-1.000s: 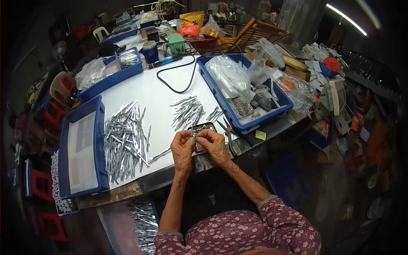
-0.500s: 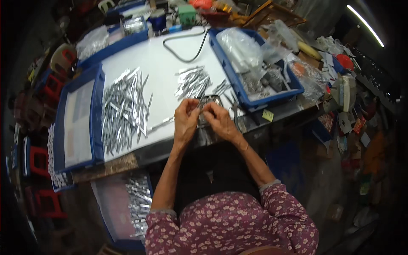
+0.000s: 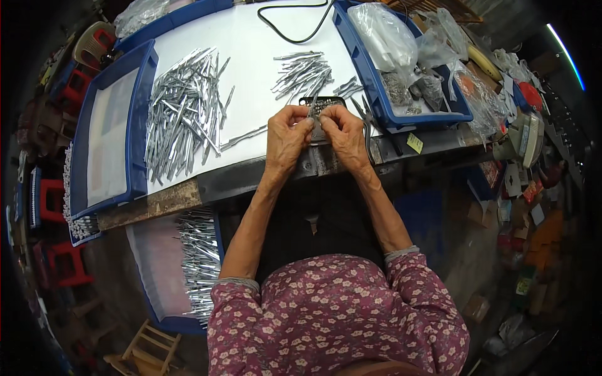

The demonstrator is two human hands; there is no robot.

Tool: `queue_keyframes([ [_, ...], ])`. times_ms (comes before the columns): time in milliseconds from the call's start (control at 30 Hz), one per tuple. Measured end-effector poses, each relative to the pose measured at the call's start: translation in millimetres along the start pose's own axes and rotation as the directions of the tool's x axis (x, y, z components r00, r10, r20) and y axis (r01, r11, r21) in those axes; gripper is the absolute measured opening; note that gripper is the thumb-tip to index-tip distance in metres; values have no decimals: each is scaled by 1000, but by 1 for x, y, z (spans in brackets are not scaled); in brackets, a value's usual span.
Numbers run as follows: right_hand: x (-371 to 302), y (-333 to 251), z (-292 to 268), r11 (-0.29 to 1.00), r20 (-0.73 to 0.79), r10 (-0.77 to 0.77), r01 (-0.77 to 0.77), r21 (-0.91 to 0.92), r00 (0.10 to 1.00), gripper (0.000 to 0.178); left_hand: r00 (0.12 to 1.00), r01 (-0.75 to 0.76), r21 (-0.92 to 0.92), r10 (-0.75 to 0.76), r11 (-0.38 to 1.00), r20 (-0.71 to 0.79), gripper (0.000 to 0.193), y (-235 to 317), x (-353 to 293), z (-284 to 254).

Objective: Assembling small metal hardware components at a workbench.

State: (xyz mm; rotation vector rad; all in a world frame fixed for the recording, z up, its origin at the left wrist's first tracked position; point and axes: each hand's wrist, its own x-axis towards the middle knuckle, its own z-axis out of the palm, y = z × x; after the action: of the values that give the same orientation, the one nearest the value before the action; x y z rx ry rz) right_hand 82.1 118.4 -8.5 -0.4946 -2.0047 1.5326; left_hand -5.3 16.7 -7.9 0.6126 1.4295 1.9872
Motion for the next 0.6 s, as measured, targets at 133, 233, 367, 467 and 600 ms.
queue_keyframes([
  [133, 0, -4, 1, 1000, -32, -3, 3, 17, 999, 11, 1000, -2, 48, 3, 999, -13, 13, 1, -2, 2],
  [233, 0, -3, 2, 1000, -20, -5, 5, 5, 1000, 11, 1000, -8, 60, 8, 998, 1, 11, -2, -2, 3],
  [367, 1, 1, 2, 999, -20, -39, 39, 4, 999, 11, 999, -33, 52, 33, 998, -1, 10, -4, -3, 4],
  [467, 0, 1, 2, 1000, -19, -23, 23, 4, 1000, 11, 999, -46, 60, 46, 997, 5, 9, -6, -2, 2],
  [600, 0, 1, 1, 1000, -16, -14, 14, 15, 1000, 10, 998, -67, 130, 67, 989, 9, 9, -5, -3, 3],
])
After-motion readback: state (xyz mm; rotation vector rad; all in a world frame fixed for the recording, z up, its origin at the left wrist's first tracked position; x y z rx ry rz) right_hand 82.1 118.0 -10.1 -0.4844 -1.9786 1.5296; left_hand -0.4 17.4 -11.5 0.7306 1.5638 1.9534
